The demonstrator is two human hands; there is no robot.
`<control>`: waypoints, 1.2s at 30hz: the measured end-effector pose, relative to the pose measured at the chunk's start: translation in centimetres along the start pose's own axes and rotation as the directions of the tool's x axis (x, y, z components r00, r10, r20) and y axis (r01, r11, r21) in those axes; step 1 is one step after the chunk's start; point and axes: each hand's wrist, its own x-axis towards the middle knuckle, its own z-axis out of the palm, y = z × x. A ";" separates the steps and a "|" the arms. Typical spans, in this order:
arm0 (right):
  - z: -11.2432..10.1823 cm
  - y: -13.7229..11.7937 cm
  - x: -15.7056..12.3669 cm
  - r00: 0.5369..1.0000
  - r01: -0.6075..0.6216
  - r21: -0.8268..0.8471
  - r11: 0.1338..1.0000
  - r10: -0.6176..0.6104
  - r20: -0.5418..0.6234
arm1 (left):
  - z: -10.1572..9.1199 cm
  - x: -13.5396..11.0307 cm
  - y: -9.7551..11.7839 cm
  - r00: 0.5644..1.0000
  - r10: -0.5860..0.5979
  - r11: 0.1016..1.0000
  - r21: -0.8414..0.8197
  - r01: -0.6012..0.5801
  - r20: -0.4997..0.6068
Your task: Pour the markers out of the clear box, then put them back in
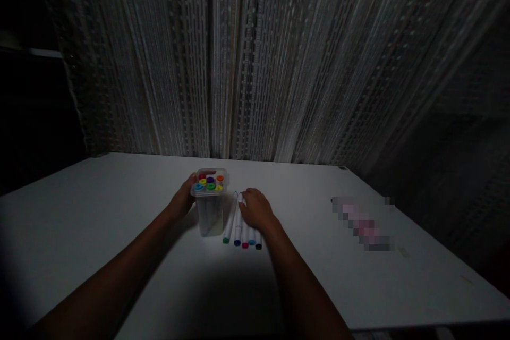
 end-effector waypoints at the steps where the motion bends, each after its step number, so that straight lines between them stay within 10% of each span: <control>1: -0.1 0.0 0.0 1.000 -0.012 -0.013 1.000 0.012 -0.003 | 0.0 0.0 0.0 1.000 -0.001 1.000 -0.003 0.001 -0.001; 11: -1.4 0.6 -0.4 0.952 -0.298 -0.159 0.941 0.305 0.021 | 0.4 -0.3 0.7 1.000 0.002 1.000 0.006 -0.002 -0.010; 36: -0.8 1.4 -0.1 0.911 -0.412 -0.152 0.899 0.410 -0.046 | 0.1 -0.1 0.3 1.000 -0.021 1.000 0.002 0.021 -0.001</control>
